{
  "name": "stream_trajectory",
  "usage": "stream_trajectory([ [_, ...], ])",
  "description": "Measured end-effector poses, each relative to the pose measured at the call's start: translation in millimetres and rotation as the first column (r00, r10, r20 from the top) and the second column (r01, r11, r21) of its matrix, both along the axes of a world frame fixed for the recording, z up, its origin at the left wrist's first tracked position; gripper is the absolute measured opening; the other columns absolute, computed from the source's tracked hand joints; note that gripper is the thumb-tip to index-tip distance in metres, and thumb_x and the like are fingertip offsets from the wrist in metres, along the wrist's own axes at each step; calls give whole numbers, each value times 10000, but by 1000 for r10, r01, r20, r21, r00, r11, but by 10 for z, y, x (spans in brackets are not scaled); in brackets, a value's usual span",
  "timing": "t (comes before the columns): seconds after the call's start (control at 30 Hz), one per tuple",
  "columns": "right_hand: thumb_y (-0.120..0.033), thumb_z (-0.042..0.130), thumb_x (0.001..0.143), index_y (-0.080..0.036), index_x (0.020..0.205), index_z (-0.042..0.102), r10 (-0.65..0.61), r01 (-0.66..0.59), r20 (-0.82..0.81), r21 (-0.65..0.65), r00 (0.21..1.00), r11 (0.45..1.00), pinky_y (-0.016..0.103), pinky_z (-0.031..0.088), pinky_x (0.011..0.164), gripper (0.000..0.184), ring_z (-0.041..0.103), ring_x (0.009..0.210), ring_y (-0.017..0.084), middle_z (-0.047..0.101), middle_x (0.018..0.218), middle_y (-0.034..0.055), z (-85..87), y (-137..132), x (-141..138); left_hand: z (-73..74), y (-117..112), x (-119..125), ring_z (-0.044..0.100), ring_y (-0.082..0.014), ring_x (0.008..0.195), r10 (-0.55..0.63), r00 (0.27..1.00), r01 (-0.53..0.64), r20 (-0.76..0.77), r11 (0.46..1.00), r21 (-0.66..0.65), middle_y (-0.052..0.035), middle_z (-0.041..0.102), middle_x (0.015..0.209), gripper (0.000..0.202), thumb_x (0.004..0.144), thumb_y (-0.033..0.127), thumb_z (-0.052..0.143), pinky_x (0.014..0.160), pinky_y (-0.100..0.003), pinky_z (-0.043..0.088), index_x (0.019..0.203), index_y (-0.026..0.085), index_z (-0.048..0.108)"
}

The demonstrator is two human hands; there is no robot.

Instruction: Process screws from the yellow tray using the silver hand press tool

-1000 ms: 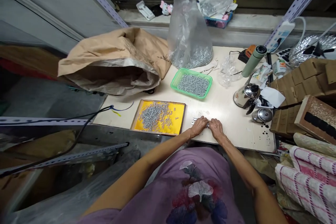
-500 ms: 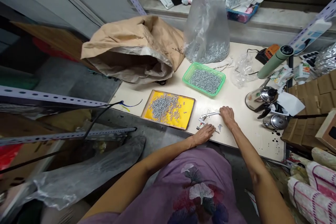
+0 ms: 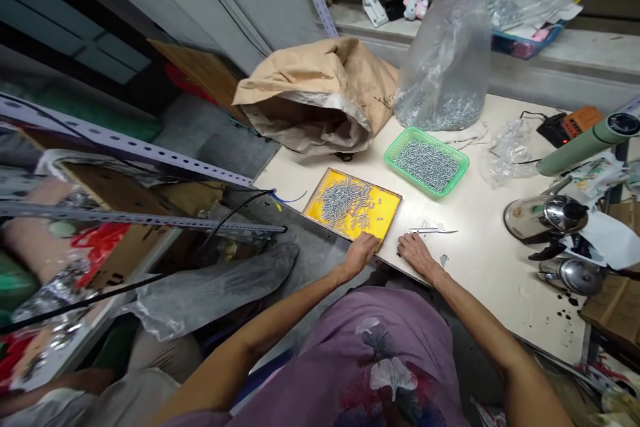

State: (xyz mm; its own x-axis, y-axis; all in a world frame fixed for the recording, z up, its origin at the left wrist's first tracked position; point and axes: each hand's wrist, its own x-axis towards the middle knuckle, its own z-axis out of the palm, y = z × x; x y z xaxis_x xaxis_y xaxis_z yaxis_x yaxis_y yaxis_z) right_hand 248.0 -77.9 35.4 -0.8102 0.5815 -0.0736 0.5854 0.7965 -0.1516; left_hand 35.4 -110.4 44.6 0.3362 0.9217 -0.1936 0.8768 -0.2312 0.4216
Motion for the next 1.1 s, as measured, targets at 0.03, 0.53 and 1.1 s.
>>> stream_trajectory([
  [0.03,-87,420,906,-180,855,649,14,-14,-13,12,1000,1000,317,319,764,252,487,871,188,606,863,62,-34,2,20,20,59,-99,535,-187,899,108,994,-107,-32,994,17,-78,604,891,246,930,191,402,858,-322,450,974,189,643],
  [0.53,-97,337,937,-172,935,630,92,-91,-122,17,988,996,307,345,768,302,502,826,166,619,928,64,-93,-85,57,-66,515,-19,513,-198,1004,344,912,-377,-222,917,-129,-92,595,969,90,858,136,530,837,-286,421,902,159,606],
  [1.1,-304,393,940,-192,1169,571,-541,533,-271,-110,796,839,323,410,788,311,539,935,209,603,1017,102,-206,-201,425,-63,363,-45,509,-219,1006,207,904,-272,-373,954,-130,-123,586,1041,239,910,131,407,831,-309,422,965,143,639],
])
